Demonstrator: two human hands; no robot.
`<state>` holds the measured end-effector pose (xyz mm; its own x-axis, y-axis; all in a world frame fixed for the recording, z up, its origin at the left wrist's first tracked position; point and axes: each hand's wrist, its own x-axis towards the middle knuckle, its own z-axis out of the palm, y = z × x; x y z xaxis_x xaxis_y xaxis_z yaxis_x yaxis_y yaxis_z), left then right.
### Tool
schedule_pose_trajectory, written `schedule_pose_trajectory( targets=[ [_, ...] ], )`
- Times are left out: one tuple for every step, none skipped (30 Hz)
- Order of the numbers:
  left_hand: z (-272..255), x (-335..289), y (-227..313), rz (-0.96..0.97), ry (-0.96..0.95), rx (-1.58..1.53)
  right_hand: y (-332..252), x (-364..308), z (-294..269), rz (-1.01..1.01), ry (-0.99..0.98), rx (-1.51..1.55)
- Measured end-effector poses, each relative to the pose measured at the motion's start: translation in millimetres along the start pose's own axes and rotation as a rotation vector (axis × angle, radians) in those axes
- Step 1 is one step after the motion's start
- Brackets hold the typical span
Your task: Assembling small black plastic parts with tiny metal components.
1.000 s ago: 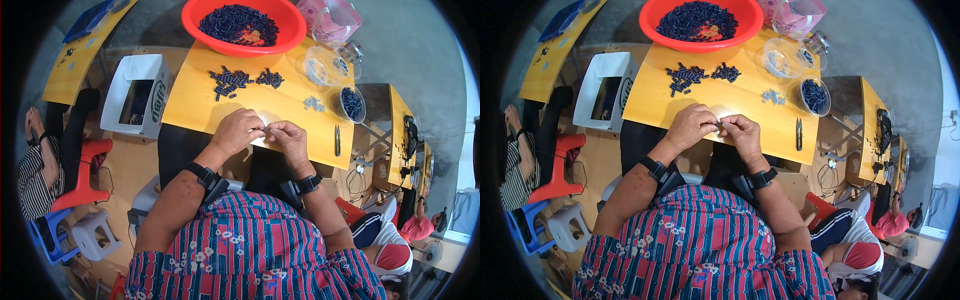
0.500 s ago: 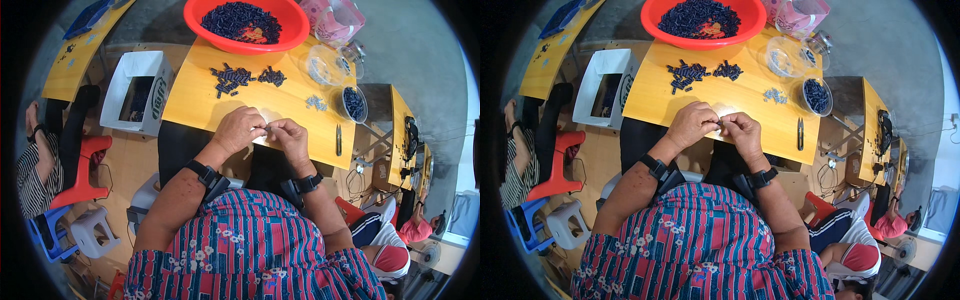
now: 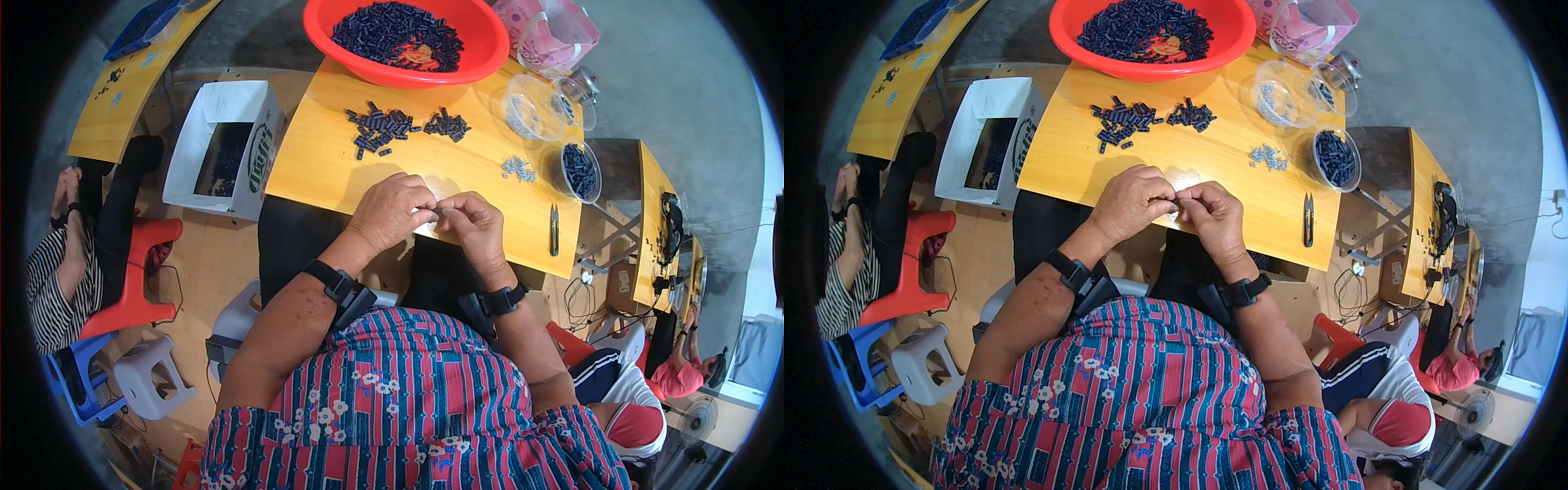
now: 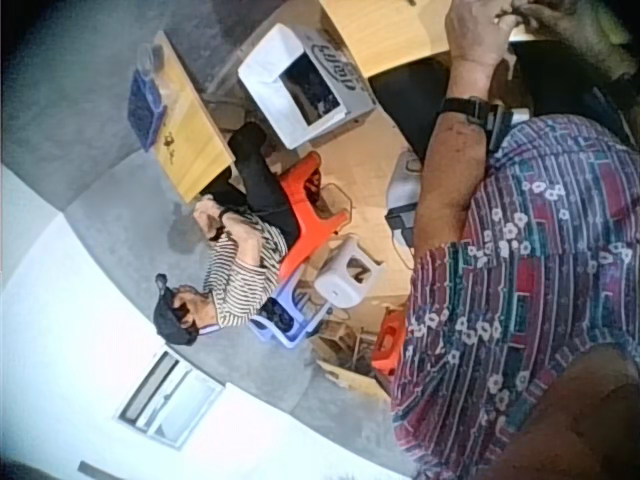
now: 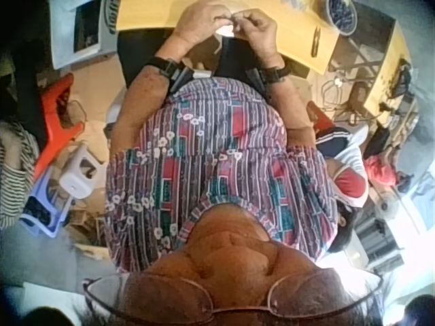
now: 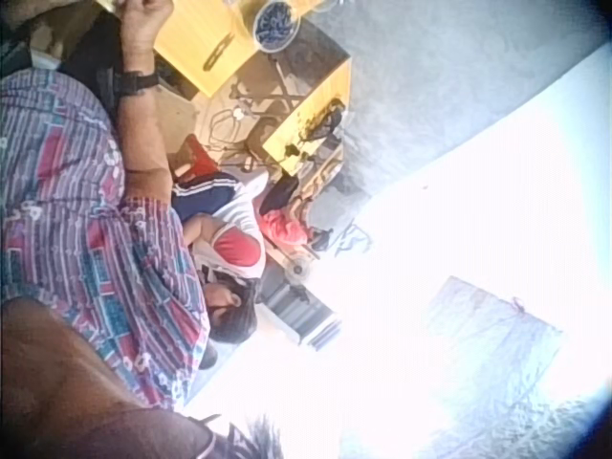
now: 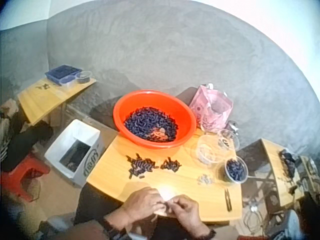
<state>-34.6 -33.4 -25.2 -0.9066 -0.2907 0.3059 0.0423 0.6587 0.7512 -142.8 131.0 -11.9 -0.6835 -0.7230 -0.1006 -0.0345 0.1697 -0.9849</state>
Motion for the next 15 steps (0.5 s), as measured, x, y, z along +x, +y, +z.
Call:
schedule_pose_trajectory(
  targets=[
    [0,0,0,-0.002,0.0,-0.007,1,0,0,0.003,0.003,0.001],
    [0,0,0,-0.003,0.0,-0.007,1,1,0,0.005,0.007,0.002],
    [0,0,0,-0.003,-0.001,-0.01,1,1,0,0.006,0.006,0.002],
    [0,0,0,-0.004,-0.003,-0.012,0,1,1,0.005,0.004,0.0],
    [1,0,-1,-0.005,-0.003,-0.012,-1,2,1,0.004,0.002,-0.002],
    [1,0,-2,-0.023,-0.018,-0.001,0,2,2,0.005,0.002,-0.002],
    [1,0,-2,-0.04,-0.033,0.01,-1,2,2,-0.029,0.001,-0.033],
    [1,0,-2,-0.04,-0.034,0.008,-1,3,2,-0.063,0.001,-0.064],
    [1,1,-2,-0.036,-0.033,0.009,-2,3,1,-0.063,0.002,-0.065],
    [0,1,-1,-0.034,-0.033,0.011,-5,3,1,-0.102,-0.002,-0.138],
    [0,1,0,-0.035,-0.033,0.01,-8,3,1,-0.142,-0.006,-0.212],
    [-2,1,1,-0.021,-0.034,0.023,-10,3,0,-0.142,-0.007,-0.212],
    [-2,0,1,-0.009,-0.035,0.037,-12,5,-2,-0.291,-0.034,-0.369],
    [-2,-1,1,-0.01,-0.033,0.038,-14,6,-3,-0.442,-0.062,-0.525],
    [-2,-1,1,-0.008,-0.032,0.063,-17,6,-2,-0.443,-0.065,-0.524]
  ],
)
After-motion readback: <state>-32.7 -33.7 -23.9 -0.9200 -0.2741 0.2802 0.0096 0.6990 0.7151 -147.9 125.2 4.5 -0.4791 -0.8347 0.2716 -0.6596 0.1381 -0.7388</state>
